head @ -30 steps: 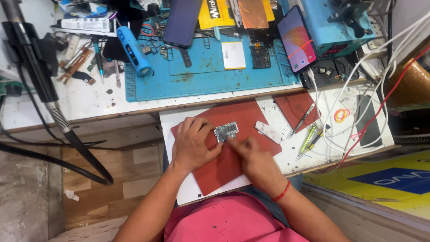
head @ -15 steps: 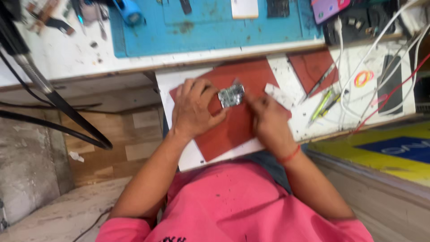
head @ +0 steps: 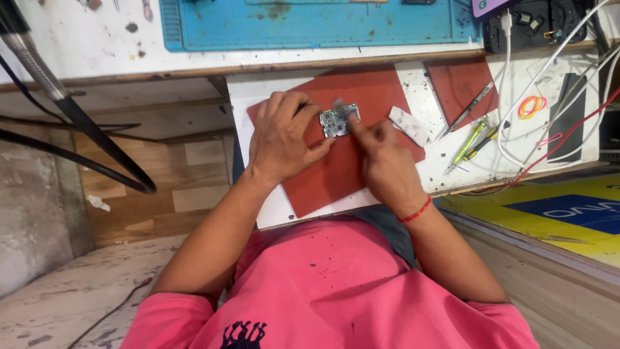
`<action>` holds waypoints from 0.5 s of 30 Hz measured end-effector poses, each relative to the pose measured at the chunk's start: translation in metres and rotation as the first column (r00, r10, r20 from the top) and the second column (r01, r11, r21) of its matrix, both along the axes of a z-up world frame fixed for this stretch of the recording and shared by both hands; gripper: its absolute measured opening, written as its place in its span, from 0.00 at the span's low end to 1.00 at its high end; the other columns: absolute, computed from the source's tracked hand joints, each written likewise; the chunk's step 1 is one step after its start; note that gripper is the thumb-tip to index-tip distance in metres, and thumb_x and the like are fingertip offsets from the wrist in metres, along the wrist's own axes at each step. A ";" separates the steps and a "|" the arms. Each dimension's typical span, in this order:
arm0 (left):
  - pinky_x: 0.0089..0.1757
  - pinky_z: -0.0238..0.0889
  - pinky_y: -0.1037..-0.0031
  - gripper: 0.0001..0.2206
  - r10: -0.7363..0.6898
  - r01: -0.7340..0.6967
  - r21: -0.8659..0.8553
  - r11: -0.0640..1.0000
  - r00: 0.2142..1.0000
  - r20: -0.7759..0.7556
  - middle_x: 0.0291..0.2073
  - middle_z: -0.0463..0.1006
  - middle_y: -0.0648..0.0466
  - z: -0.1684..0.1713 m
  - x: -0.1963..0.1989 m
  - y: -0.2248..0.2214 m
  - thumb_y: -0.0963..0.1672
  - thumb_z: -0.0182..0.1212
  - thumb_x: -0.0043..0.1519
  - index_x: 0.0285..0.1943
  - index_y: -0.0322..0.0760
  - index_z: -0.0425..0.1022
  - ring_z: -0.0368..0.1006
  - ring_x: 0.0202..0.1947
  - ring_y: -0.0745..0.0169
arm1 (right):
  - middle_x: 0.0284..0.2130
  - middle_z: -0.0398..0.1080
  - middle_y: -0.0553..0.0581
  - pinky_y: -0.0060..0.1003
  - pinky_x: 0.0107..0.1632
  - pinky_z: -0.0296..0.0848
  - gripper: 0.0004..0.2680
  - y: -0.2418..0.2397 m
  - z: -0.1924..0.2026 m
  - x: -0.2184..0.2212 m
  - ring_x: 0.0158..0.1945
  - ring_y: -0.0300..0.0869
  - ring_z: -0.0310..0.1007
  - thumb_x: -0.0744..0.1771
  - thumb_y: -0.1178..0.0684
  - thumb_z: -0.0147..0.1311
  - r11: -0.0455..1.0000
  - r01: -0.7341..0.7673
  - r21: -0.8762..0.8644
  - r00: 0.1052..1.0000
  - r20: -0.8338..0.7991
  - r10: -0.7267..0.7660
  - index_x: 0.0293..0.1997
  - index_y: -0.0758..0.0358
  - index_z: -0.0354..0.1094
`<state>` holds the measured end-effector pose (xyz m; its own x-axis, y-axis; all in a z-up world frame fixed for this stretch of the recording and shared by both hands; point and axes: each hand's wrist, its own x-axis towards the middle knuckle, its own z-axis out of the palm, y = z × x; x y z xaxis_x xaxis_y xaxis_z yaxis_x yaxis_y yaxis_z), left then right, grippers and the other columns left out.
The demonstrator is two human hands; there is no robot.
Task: The person uses a small tool to scrape and clean a circuit board placed on a red mat. They then use a hot air gun to apply heat to the board, likely for desoldering or reflowing components.
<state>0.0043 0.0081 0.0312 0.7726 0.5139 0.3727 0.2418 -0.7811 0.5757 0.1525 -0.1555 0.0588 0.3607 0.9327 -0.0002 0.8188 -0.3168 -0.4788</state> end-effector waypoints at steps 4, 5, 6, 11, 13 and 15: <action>0.50 0.62 0.58 0.25 0.002 -0.002 -0.014 1.000 1.000 -0.011 0.48 0.72 0.52 0.001 -0.001 0.000 0.49 0.79 0.47 0.51 0.35 0.79 0.67 0.51 0.50 | 0.41 0.68 0.63 0.50 0.37 0.73 0.20 0.002 0.000 -0.002 0.36 0.58 0.74 0.67 0.63 0.48 1.000 -0.006 0.005 1.000 -0.002 0.006 0.67 0.53 0.66; 0.51 0.62 0.58 0.25 -0.008 0.007 -0.010 1.000 1.000 -0.002 0.48 0.72 0.52 0.001 0.000 0.003 0.49 0.79 0.48 0.51 0.35 0.79 0.67 0.51 0.50 | 0.41 0.68 0.63 0.49 0.38 0.73 0.20 0.002 0.000 -0.001 0.37 0.57 0.74 0.67 0.63 0.49 0.999 0.032 0.043 0.999 0.018 -0.033 0.68 0.54 0.65; 0.51 0.62 0.58 0.24 -0.004 0.004 -0.016 1.000 1.000 0.001 0.48 0.72 0.52 0.000 -0.001 0.001 0.49 0.79 0.48 0.51 0.35 0.79 0.67 0.51 0.50 | 0.41 0.68 0.63 0.50 0.37 0.73 0.20 0.001 0.000 -0.001 0.36 0.58 0.74 0.67 0.63 0.49 1.000 -0.012 0.008 1.000 0.005 0.012 0.67 0.54 0.66; 0.51 0.62 0.59 0.24 -0.015 0.015 -0.021 1.000 1.000 0.015 0.48 0.72 0.52 0.000 -0.002 0.002 0.48 0.78 0.48 0.52 0.36 0.79 0.67 0.52 0.51 | 0.41 0.68 0.63 0.50 0.38 0.73 0.20 0.000 -0.004 -0.006 0.36 0.57 0.74 0.67 0.64 0.48 1.000 0.027 0.013 1.000 -0.008 -0.027 0.68 0.53 0.66; 0.51 0.61 0.58 0.25 -0.005 0.005 -0.031 0.999 1.000 0.010 0.48 0.72 0.52 -0.001 -0.001 -0.001 0.49 0.79 0.48 0.52 0.36 0.79 0.67 0.51 0.51 | 0.40 0.68 0.64 0.49 0.37 0.73 0.20 -0.008 -0.004 -0.005 0.36 0.57 0.74 0.67 0.64 0.49 0.998 -0.056 -0.010 0.998 -0.018 0.056 0.67 0.53 0.66; 0.51 0.62 0.59 0.24 -0.013 0.013 0.010 1.000 1.000 0.005 0.48 0.73 0.53 -0.001 -0.004 0.003 0.49 0.79 0.48 0.51 0.36 0.80 0.67 0.51 0.52 | 0.40 0.67 0.63 0.49 0.38 0.73 0.21 -0.007 -0.006 -0.005 0.37 0.57 0.74 0.66 0.65 0.48 0.997 -0.078 0.026 0.996 -0.034 0.079 0.67 0.52 0.66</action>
